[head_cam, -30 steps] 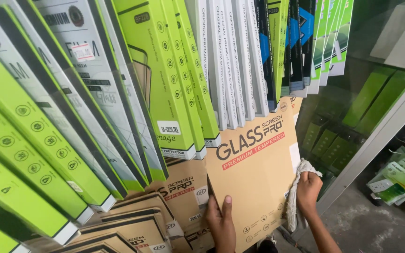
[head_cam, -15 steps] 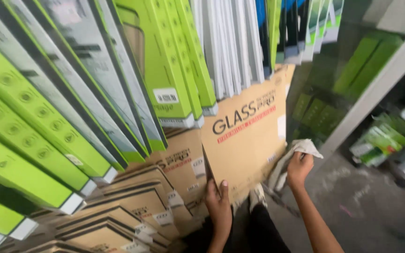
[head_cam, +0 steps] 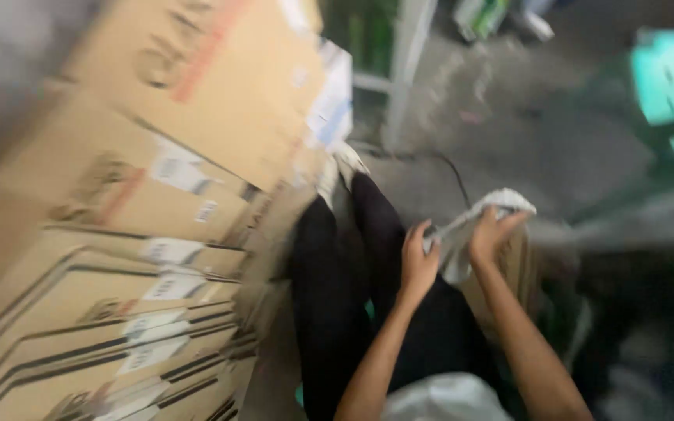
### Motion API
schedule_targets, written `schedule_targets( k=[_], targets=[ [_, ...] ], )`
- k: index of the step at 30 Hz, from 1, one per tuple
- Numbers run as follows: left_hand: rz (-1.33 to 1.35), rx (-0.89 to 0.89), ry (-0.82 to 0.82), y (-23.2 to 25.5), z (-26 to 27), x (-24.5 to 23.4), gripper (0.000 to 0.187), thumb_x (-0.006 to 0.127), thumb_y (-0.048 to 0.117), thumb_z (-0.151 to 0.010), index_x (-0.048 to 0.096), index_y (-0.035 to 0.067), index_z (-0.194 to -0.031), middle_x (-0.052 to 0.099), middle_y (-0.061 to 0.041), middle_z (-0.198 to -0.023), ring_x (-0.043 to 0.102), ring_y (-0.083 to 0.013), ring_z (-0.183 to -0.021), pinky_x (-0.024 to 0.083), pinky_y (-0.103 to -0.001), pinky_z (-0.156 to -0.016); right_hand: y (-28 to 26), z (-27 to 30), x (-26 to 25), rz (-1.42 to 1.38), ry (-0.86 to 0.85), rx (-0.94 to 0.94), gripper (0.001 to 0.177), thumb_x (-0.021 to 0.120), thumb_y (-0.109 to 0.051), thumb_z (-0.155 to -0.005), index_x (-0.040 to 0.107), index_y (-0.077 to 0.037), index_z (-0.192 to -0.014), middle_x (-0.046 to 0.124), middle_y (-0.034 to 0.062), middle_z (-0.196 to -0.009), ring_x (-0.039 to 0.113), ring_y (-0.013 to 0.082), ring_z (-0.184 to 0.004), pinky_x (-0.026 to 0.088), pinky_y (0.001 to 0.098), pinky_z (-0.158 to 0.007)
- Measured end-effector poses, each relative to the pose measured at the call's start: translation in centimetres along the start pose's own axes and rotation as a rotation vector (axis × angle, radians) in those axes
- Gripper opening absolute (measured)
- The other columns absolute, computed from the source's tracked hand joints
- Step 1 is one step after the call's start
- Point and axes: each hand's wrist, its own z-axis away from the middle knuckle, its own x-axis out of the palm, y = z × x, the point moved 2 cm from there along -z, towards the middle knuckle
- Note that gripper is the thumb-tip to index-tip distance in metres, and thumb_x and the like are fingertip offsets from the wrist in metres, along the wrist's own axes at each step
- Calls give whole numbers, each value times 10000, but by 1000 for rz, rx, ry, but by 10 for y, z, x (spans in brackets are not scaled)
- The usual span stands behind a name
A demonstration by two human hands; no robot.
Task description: Wiping down retail packages of screen protectors with a cleaning cloth.
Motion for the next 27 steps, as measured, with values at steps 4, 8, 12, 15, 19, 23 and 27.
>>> schedule_targets(
  k=[4, 8, 12, 15, 19, 23, 27],
  targets=[
    [-54, 54, -318, 6, 10, 66, 389, 659, 85, -932, 613, 30, -1315, 667, -224, -1233, 620, -408, -1168, 483, -449, -992, 41, 21, -77, 189, 184, 218, 683, 703, -150, -964, 347, -24, -1534, 559, 222, -1460, 559, 385, -1346, 415, 453, -1105],
    [-75, -13, -533, 0, 28, 135, 299, 587, 120, -976, 673, 40, -1251, 717, -243, -1100, 700, -394, -1079, 560, -452, -878, 53, 51, -140, 451, 247, 319, 486, 632, -169, -979, 431, -45, -1404, 554, 235, -1371, 587, 424, -1213, 466, 511, -978],
    [-50, -18, -730, -67, 51, 210, 362, 526, 67, -909, 662, 41, -1244, 745, -218, -1078, 738, -373, -1018, 569, -444, -875, 54, 72, -167, 629, 225, 625, 404, 557, -268, -1027, 462, -92, -1379, 516, 203, -1401, 614, 477, -1043, 479, 603, -799],
    [-262, -3, -918, -56, 61, 227, 316, 566, 106, -971, 656, 25, -1263, 703, -263, -1109, 666, -425, -1071, 517, -496, -907, 118, 95, -164, 827, 171, 890, 433, 492, -306, -1066, 412, -84, -1429, 462, 222, -1441, 674, 455, -891, 521, 588, -693],
    [-221, 10, -964, -104, 83, 258, 454, 474, 12, -907, 634, 13, -1332, 670, -282, -1246, 659, -428, -1127, 521, -490, -963, 115, 99, -173, 863, 117, 765, 532, 547, -268, -1031, 365, -9, -1458, 439, 269, -1429, 683, 442, -807, 539, 543, -607],
    [-254, 93, -875, -123, 93, 273, 458, 590, 55, -866, 608, -29, -1316, 606, -297, -1225, 573, -473, -1132, 470, -500, -969, 79, 88, -172, 816, -43, 863, 535, 612, -353, -991, 387, -53, -1372, 425, 234, -1427, 681, 420, -773, 538, 534, -565],
    [-205, 44, -672, -128, 97, 286, 393, 651, 123, -903, 622, -32, -1262, 583, -250, -1197, 566, -450, -1124, 462, -494, -990, 89, 92, -172, 830, 22, 649, 643, 728, -398, -846, 387, -70, -1282, 425, 246, -1337, 659, 432, -736, 525, 540, -529]
  ],
)
